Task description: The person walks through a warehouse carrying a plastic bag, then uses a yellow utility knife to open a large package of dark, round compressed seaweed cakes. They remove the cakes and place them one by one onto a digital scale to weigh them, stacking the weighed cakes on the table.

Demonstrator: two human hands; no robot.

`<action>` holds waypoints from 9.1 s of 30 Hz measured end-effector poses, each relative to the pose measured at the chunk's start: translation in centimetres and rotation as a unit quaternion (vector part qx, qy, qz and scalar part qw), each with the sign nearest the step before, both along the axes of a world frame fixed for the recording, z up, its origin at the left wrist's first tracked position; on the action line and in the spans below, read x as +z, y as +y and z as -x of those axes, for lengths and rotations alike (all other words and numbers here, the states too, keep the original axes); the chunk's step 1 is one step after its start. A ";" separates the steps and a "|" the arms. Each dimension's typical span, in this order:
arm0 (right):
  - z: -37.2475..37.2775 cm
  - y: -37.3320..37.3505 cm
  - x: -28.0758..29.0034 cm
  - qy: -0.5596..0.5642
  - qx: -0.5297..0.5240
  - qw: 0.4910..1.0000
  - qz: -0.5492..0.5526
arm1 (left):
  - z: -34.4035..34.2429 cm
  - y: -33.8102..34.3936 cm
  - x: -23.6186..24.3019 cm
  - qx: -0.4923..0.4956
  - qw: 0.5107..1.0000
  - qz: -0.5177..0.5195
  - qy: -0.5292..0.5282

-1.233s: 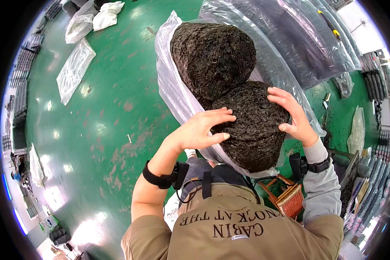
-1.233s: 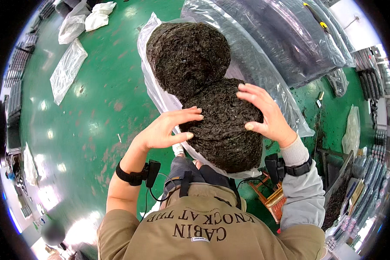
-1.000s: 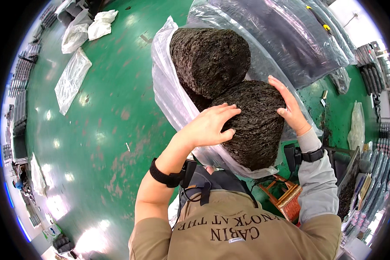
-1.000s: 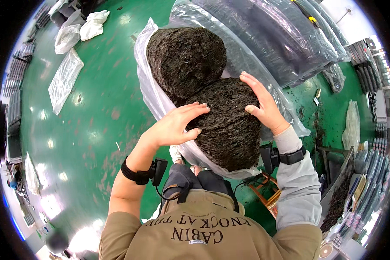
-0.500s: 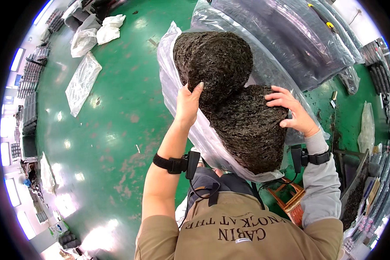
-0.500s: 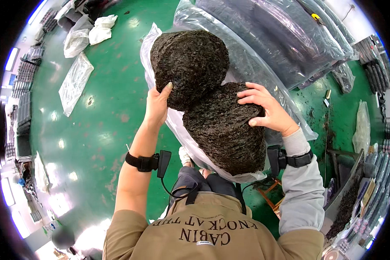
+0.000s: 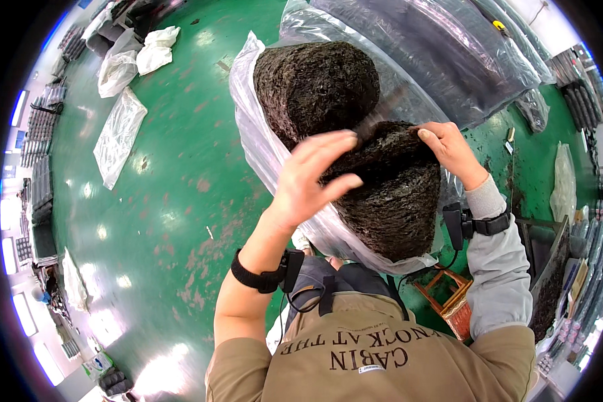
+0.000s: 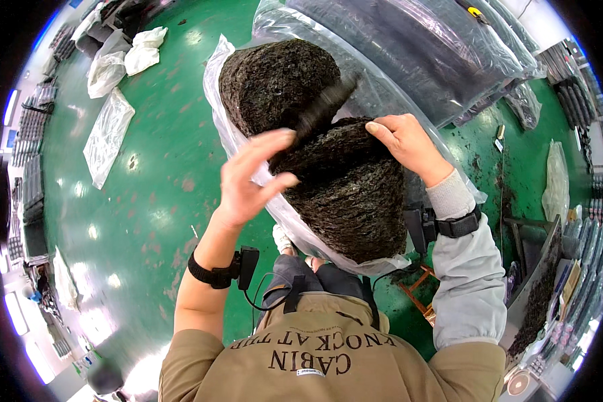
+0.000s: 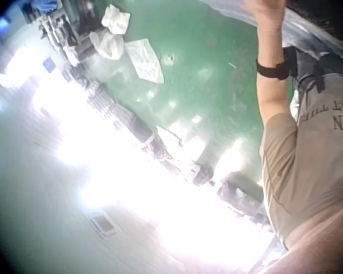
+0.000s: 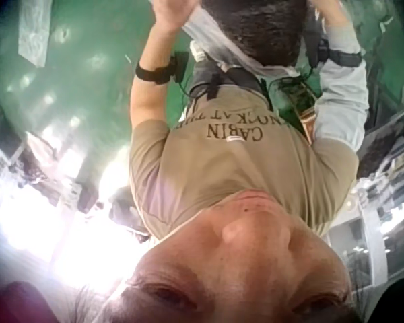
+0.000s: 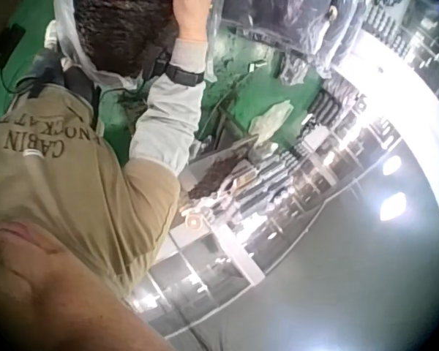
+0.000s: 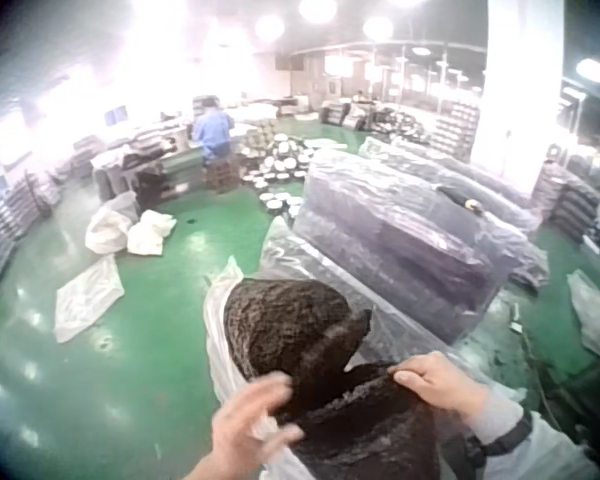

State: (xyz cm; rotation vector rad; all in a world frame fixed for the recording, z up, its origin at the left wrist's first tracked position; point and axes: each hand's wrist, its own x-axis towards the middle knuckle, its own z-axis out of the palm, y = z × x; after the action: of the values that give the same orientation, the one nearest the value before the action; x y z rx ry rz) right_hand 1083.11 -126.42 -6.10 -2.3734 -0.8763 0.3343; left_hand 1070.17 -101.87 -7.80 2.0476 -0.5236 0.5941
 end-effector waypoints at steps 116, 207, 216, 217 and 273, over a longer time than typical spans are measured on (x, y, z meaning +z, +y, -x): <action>23.2 -78.5 -17.5 0.051 -0.516 0.309 -0.797 | -14.3 -94.1 1.2 -0.547 0.829 -0.041 0.112; 14.1 -126.7 -19.9 0.131 -0.820 0.126 -0.543 | -28.5 -189.7 -4.1 -0.804 0.577 -0.143 0.024; 11.9 -133.9 -28.6 0.135 -0.817 0.271 -0.490 | -24.7 -190.7 -2.4 -0.850 0.514 -0.116 0.001; 13.6 -135.3 -28.1 0.046 -0.820 0.243 -0.516 | -24.8 -190.8 -2.4 -0.854 0.507 -0.119 -0.005; -17.3 -160.5 3.3 -0.136 -0.745 0.182 -0.627 | -49.2 -189.1 0.7 -0.906 0.242 -0.184 0.294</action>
State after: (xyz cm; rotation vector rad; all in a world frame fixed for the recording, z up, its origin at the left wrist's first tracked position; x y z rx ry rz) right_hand 1100.38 -286.96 -2.85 -0.5468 1.0967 -1.1790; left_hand 1119.33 -290.97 -7.08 0.4468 -1.9565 -1.7456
